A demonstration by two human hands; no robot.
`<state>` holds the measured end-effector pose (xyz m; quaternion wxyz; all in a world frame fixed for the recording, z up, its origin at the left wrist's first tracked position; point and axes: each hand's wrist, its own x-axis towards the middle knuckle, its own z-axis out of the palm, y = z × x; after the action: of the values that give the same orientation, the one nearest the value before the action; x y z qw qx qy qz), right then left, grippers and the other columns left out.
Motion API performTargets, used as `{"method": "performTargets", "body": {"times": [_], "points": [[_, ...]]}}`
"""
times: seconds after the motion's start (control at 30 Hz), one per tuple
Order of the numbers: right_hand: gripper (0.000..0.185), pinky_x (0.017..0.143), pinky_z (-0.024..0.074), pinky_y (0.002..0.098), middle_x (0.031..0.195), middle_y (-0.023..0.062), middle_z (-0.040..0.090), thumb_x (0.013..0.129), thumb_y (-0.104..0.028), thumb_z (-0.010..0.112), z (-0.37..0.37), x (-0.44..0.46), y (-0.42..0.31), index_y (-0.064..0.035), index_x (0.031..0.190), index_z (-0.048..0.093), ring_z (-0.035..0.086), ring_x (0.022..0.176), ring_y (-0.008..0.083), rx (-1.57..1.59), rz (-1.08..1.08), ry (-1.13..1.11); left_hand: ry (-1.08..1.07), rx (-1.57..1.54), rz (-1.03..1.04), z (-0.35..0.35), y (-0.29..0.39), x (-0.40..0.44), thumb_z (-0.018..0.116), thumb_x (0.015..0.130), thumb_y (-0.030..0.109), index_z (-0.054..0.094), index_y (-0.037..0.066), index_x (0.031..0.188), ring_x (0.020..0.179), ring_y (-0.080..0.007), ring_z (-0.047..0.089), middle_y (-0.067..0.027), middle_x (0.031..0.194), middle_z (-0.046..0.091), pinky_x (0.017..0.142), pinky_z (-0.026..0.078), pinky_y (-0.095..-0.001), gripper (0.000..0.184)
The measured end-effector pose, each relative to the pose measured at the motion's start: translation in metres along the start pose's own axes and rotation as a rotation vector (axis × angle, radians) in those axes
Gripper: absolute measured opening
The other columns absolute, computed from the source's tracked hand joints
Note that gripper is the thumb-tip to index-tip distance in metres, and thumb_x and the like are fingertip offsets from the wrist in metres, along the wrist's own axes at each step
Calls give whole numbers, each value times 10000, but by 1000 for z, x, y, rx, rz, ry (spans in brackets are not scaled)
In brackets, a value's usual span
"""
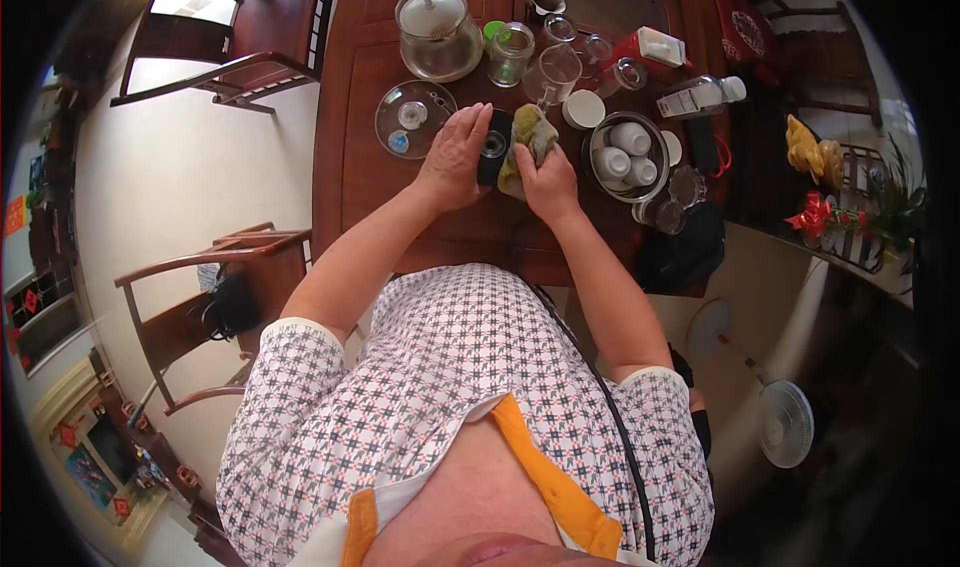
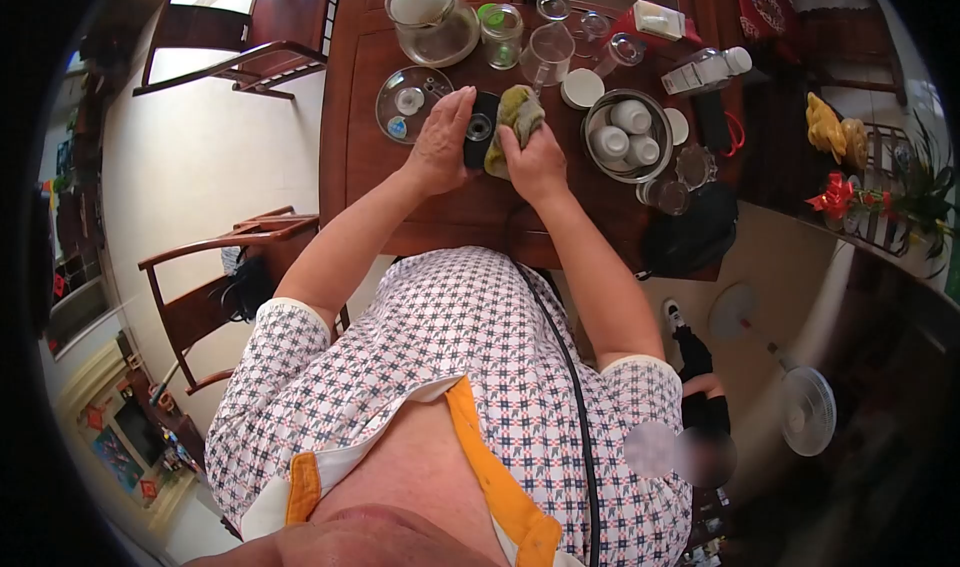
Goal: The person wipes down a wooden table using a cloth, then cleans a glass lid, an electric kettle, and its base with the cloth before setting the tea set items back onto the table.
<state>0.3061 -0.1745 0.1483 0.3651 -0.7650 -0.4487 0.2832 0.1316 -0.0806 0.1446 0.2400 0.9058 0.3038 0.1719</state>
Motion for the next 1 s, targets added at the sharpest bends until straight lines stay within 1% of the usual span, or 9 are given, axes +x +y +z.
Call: {"method": "performTargets", "body": {"times": [0.07,0.17,0.37,0.57,0.6,0.7,0.73,0.83,1.0], "points": [[372,879,525,451,1083,239,680,926,-322,682,-4,-14,1,-15,1135,669,643,1044,425,-66,-80,36,-24,2,-3,-2,1,-1,906,574,194,212,51,1563,1423,-399,337,-191,1534,331,1168,327,-480,1217],[283,864,523,333,1092,132,721,990,-210,639,-19,-40,-6,-19,1197,666,699,970,247,2,-85,23,-111,14,-23,-8,1,-4,898,607,196,210,76,1574,1467,-408,280,-208,1579,279,1185,301,-489,1192],[290,885,521,277,1182,53,678,1044,-151,563,-58,-76,-67,38,1259,613,627,1028,106,616,96,-25,-42,-98,54,-51,10,-31,902,608,240,211,45,1573,1498,-446,210,-266,1614,197,1219,247,-500,1202],[445,941,508,299,1259,79,645,1060,-192,517,-2,-93,-99,33,1437,443,637,1046,157,745,211,-490,122,-698,121,-69,28,-78,906,635,250,235,51,1571,1473,-470,256,-277,1603,212,1192,299,-500,1169],[395,905,521,304,1179,96,685,1023,-192,593,12,-97,-106,31,1346,554,656,995,164,714,113,-501,172,-653,34,-64,25,-81,863,746,179,313,43,1537,1406,-366,429,-241,1535,386,1139,388,-435,973],[305,859,531,300,1073,103,719,966,-180,682,3,-85,-99,16,1199,670,669,941,152,176,-95,-365,-6,-1179,-319,-57,8,-92,782,853,97,396,33,1485,1281,-226,556,-175,1396,564,1079,440,-357,743],[226,818,540,300,992,93,732,916,-163,743,-1,-83,-96,3,1069,729,676,898,135,149,-23,-180,129,-1162,-343,-59,4,-95,727,905,68,442,21,1446,1182,-153,587,-116,1271,643,1034,462,-322,612],[500,943,521,401,1156,173,685,849,-227,802,-18,-69,-48,-19,1272,635,659,1076,301,-224,-113,81,305,-1261,-418,-56,-22,-81,730,899,72,446,25,1440,1172,-164,589,-107,1268,632,1019,468,-319,612],[905,1058,443,476,1354,233,552,762,-337,866,-11,-58,2,-23,1475,405,521,1264,412,-478,-167,3,314,-1186,-230,-66,-31,-2,741,880,100,504,37,1376,1033,-161,626,-90,1149,673,924,501,-316,553]]}}
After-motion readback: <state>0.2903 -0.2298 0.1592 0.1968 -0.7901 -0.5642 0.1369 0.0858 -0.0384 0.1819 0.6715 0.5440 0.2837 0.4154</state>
